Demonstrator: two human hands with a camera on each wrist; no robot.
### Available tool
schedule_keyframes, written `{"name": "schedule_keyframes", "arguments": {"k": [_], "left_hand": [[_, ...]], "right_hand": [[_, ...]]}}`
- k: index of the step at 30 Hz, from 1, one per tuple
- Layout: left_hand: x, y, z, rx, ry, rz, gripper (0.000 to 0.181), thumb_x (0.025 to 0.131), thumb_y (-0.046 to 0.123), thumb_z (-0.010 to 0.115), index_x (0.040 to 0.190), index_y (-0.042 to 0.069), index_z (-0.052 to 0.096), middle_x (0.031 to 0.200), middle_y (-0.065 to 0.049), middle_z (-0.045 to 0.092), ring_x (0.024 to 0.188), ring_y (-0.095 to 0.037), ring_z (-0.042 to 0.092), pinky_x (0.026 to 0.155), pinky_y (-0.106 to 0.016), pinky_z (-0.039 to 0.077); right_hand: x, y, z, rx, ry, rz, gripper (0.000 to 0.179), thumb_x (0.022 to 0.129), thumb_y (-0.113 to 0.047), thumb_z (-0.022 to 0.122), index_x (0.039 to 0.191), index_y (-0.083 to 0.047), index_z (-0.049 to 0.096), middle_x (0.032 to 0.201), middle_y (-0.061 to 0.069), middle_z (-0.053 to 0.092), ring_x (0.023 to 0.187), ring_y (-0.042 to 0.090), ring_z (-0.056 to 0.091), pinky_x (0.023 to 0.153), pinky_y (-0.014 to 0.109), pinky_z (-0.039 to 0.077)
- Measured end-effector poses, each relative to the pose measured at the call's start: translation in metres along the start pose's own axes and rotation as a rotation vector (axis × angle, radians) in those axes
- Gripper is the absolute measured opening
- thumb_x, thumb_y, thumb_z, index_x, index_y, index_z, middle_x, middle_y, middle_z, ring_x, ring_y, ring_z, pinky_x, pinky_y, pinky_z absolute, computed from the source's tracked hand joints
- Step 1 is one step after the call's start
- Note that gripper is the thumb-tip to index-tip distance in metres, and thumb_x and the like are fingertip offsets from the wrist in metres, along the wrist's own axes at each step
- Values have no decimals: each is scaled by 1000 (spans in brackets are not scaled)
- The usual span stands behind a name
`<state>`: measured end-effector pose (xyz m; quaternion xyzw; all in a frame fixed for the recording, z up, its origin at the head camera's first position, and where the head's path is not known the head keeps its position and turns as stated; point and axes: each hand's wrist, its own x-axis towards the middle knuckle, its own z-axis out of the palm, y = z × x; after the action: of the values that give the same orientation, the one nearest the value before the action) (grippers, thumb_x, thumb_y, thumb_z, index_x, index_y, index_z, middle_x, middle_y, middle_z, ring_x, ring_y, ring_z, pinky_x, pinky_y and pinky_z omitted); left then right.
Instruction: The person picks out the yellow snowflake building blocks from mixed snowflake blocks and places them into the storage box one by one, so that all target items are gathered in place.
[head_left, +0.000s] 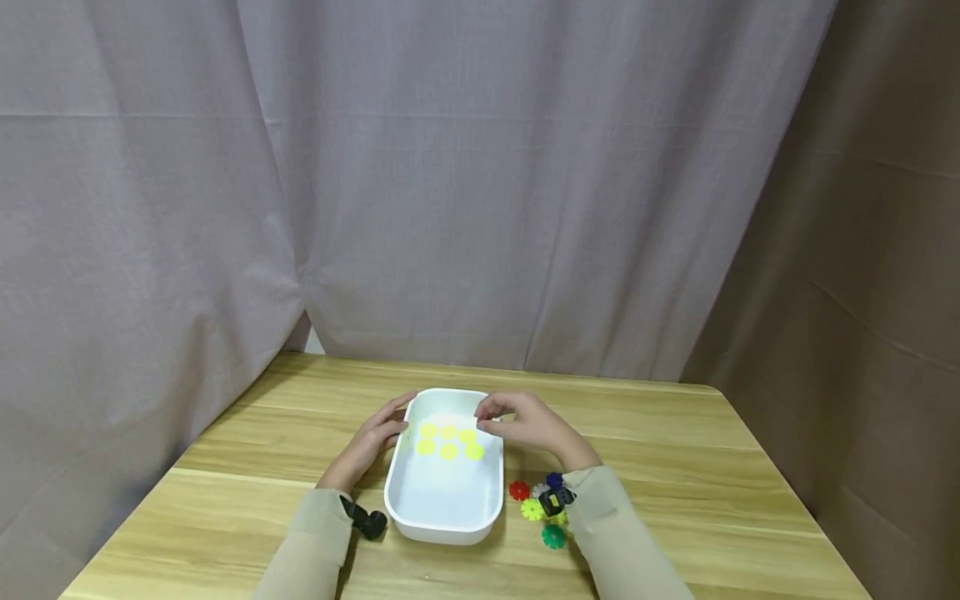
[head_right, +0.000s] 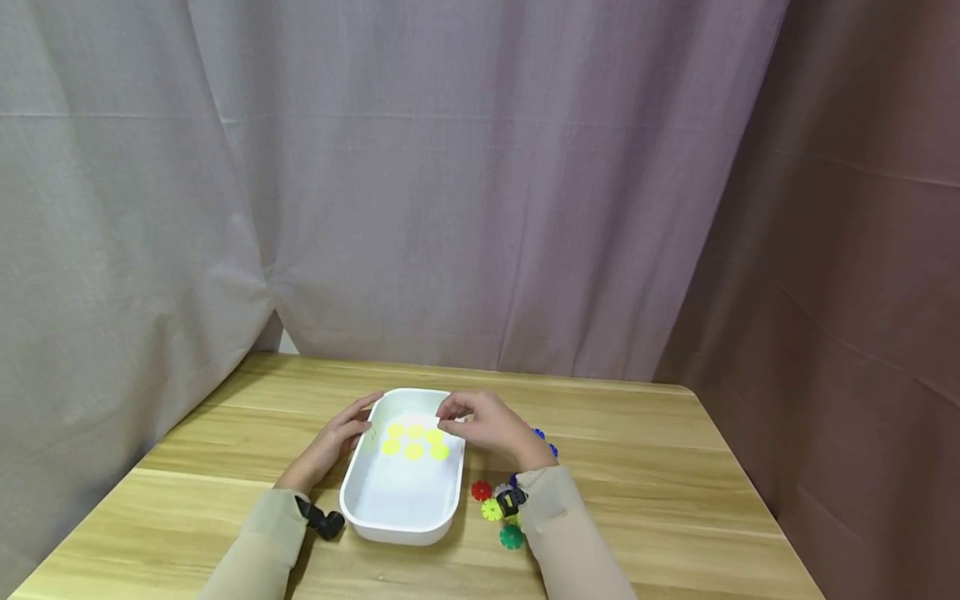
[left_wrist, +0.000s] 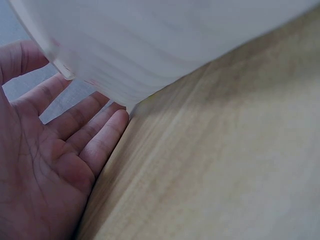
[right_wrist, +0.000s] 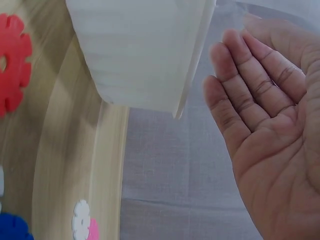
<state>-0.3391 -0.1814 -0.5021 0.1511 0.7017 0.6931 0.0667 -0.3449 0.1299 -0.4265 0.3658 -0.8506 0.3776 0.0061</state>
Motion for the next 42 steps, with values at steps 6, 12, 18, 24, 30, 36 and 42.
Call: {"name": "schedule_keyframes", "arguments": {"k": [6, 12, 18, 24, 30, 36, 42], "left_hand": [[-1, 1, 1, 14, 20, -14, 55, 100, 11, 49, 154, 16, 41, 148, -25, 45, 132, -38, 50, 104, -36, 48], [-1, 2, 3, 19, 22, -14, 55, 100, 10, 49, 155, 16, 41, 147, -25, 46, 132, -38, 50, 105, -38, 47], [0, 2, 2, 20, 25, -14, 55, 100, 11, 50, 154, 16, 42, 148, -25, 45, 132, -37, 50, 107, -40, 45], [1, 0, 2, 22, 29, -19, 55, 100, 12, 50, 154, 17, 42, 148, -25, 46, 132, -37, 50, 106, -40, 46], [0, 0, 2, 20, 21, -7, 55, 100, 11, 49, 155, 16, 41, 148, -25, 46, 132, -37, 50, 106, -40, 46], [-1, 1, 2, 15, 20, -7, 56, 100, 11, 50, 155, 16, 41, 149, -25, 45, 133, -38, 49, 105, -37, 47], [-1, 0, 1, 17, 15, 2, 56, 100, 11, 51, 155, 15, 40, 149, -25, 45, 132, -38, 50, 103, -35, 49]], "right_hand": [[-4, 3, -4, 17, 15, 4, 8, 94, -26, 72, 102, -24, 72, 96, -14, 70, 94, 8, 65, 96, 43, 51], [-8, 2, -9, 26, 5, 7, 8, 95, -28, 71, 103, -26, 72, 97, -13, 70, 95, 9, 66, 96, 45, 51], [-13, 4, -15, 13, 16, 15, 11, 95, -30, 71, 103, -24, 73, 97, -15, 70, 94, 8, 65, 97, 43, 51], [-23, 12, -19, -4, 15, 10, 16, 94, -28, 72, 104, -16, 73, 97, -13, 70, 93, 9, 66, 94, 45, 53], [-41, 20, -28, -20, 34, 20, 12, 94, -25, 72, 104, -18, 73, 98, -13, 70, 94, 9, 65, 92, 44, 54], [-62, 24, -36, -54, 23, 7, 7, 95, -23, 71, 101, -20, 72, 96, -11, 71, 91, 9, 66, 88, 43, 56], [-84, 27, -34, -34, -78, 68, 12, 95, -23, 71, 103, -14, 72, 96, -10, 71, 90, 10, 65, 84, 37, 56]]}}
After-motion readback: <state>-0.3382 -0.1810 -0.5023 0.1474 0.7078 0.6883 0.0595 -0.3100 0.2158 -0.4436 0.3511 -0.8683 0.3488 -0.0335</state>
